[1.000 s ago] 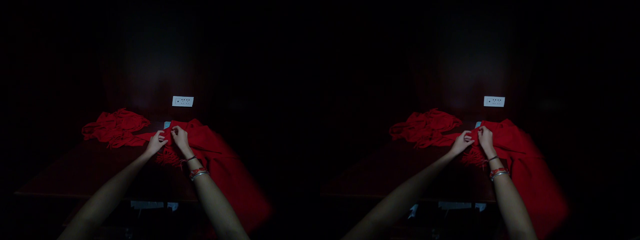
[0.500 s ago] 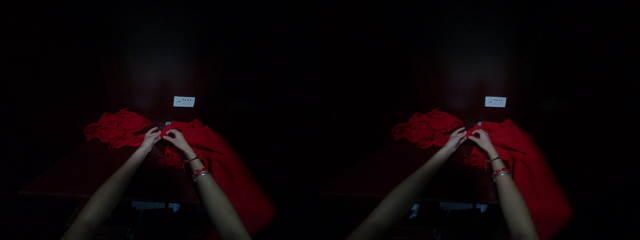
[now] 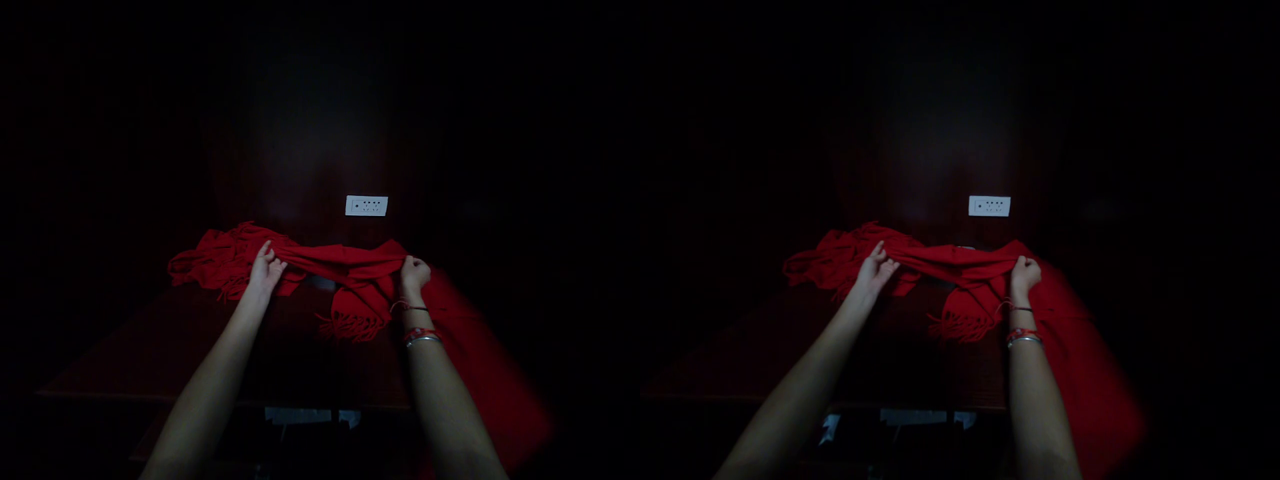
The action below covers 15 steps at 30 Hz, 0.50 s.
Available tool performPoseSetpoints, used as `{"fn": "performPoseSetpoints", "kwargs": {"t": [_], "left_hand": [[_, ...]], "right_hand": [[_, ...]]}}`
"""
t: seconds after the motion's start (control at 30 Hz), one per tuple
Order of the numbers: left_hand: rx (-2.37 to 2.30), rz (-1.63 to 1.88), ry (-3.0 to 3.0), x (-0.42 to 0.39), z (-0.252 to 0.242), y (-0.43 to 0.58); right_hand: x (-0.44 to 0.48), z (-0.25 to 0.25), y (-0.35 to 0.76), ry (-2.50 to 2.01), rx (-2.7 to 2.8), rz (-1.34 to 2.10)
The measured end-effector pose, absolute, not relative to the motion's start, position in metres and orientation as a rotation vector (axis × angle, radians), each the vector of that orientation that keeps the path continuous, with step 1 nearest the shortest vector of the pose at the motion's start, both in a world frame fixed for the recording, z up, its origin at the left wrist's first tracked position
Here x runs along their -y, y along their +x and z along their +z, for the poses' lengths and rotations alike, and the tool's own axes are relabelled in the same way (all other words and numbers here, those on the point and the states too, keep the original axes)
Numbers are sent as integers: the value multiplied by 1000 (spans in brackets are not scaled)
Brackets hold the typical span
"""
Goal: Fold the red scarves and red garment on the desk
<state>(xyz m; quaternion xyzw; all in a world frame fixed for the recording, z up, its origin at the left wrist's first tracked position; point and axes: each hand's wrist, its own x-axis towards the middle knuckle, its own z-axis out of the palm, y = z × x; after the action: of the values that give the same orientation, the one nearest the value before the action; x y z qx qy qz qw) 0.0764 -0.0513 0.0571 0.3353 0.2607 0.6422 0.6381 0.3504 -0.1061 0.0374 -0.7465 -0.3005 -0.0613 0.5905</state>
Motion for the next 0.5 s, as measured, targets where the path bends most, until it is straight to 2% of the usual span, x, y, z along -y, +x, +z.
{"fn": "performPoseSetpoints", "kwargs": {"t": [0.17, 0.37, 0.5], "left_hand": [[-797, 1387, 856, 52, 55, 76], [-826, 1235, 1269, 63, 44, 97], [-676, 1202, 1551, 67, 46, 98]], "right_hand": [[99, 37, 341, -1678, 835, -96], [119, 50, 280, -1568, 1409, -497], [126, 46, 262, -1436, 1987, -371]]}}
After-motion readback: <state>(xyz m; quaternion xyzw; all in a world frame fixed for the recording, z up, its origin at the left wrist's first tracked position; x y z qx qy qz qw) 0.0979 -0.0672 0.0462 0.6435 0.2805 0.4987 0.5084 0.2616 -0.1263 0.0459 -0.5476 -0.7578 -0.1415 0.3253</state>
